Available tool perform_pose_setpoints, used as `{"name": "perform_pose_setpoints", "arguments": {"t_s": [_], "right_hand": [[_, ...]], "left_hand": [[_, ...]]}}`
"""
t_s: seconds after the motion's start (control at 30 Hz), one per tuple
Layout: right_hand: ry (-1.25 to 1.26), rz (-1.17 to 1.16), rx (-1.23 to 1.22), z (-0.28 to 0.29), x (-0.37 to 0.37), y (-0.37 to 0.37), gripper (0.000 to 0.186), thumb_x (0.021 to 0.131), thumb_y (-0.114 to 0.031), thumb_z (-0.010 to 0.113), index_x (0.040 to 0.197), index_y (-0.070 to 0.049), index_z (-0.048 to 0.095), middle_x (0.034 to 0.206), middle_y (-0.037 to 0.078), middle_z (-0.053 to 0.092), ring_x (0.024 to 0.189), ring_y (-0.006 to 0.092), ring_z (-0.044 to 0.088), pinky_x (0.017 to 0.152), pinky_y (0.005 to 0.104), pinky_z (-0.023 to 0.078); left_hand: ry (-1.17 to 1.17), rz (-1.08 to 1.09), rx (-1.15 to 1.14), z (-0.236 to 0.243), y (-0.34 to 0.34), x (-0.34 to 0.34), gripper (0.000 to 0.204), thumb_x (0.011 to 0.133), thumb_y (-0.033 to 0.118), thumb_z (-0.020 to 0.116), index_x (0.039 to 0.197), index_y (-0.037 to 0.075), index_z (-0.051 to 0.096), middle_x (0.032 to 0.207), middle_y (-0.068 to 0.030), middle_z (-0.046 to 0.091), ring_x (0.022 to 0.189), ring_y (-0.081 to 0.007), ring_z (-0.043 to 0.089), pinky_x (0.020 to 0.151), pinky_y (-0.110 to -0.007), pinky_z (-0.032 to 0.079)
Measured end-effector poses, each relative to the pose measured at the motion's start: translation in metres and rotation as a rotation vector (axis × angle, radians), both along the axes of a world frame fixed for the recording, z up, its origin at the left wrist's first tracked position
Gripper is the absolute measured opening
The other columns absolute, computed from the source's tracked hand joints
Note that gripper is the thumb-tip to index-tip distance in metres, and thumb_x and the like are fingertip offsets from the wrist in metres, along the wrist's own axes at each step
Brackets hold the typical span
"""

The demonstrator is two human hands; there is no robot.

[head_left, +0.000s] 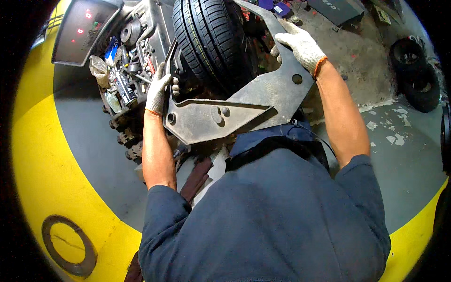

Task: The person removes a tire from a wheel rim using a tire machine and prying bar, then mounts the wheel onto a balancer to measure and correct the balance.

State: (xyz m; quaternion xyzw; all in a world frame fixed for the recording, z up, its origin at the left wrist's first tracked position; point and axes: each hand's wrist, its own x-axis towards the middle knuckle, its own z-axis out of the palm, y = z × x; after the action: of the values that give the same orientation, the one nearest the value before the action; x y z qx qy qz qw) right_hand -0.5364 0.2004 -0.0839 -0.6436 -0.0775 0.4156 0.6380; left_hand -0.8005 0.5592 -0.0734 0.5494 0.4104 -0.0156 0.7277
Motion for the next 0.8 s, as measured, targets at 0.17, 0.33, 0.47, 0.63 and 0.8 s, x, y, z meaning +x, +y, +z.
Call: {"name": "perform_pose_setpoints", "arguments": {"t_s": [0.17,0.33,0.47,0.63,0.8], "right_hand": [[0.009,0.089,-0.014,0.012,-0.005,0.028,0.063,0.095,-0.016,0.063,0.152,0.001,0.04,0.104,0.014,0.069,0.077,0.0176,0.067,0.071,0.0319,0.055],[0.013,-0.126,0.066,0.045,-0.023,-0.01,0.061,0.099,-0.011,0.054,0.157,-0.009,0.036,0.085,0.012,0.066,0.068,0.0149,0.061,0.058,0.0288,0.051],[-0.223,0.042,0.121,0.113,-0.074,0.005,0.063,0.095,0.0,0.048,0.157,-0.006,0.037,0.109,0.011,0.068,0.079,0.0158,0.063,0.075,0.0286,0.053],[-0.277,0.443,0.242,0.19,-0.11,0.101,0.066,0.096,-0.008,0.056,0.158,-0.003,0.034,0.135,0.013,0.058,0.112,0.0174,0.059,0.093,0.0298,0.048],[-0.389,0.607,0.327,0.217,-0.126,0.214,0.069,0.102,-0.036,0.061,0.157,-0.004,0.033,0.126,0.011,0.061,0.104,0.0164,0.058,0.097,0.0324,0.046]], "left_hand": [[0.034,0.106,0.152,0.022,-0.011,-0.025,0.08,0.094,0.014,0.064,0.161,0.01,0.022,0.092,-0.0107,0.065,0.073,-0.0193,0.063,0.067,-0.034,0.055],[-0.033,0.031,0.695,0.025,-0.034,-0.028,0.083,0.087,0.032,0.077,0.152,-0.004,0.039,0.13,-0.0157,0.062,0.103,-0.0206,0.065,0.095,-0.035,0.051],[-0.101,0.038,0.772,0.029,-0.048,-0.077,0.073,0.095,0.023,0.068,0.155,0.0,0.034,0.123,-0.0107,0.062,0.095,-0.015,0.059,0.088,-0.03,0.05],[-0.265,0.34,0.567,0.063,-0.027,-0.114,0.046,0.094,0.017,0.069,0.136,0.008,0.052,0.095,-0.0016,0.062,0.066,-0.0082,0.054,0.057,-0.027,0.047],[-0.071,1.016,0.348,0.02,0.056,-0.207,0.059,0.089,0.019,0.076,0.136,0.001,0.046,0.07,-0.0037,0.056,0.049,-0.0131,0.051,0.041,-0.033,0.04]]}}
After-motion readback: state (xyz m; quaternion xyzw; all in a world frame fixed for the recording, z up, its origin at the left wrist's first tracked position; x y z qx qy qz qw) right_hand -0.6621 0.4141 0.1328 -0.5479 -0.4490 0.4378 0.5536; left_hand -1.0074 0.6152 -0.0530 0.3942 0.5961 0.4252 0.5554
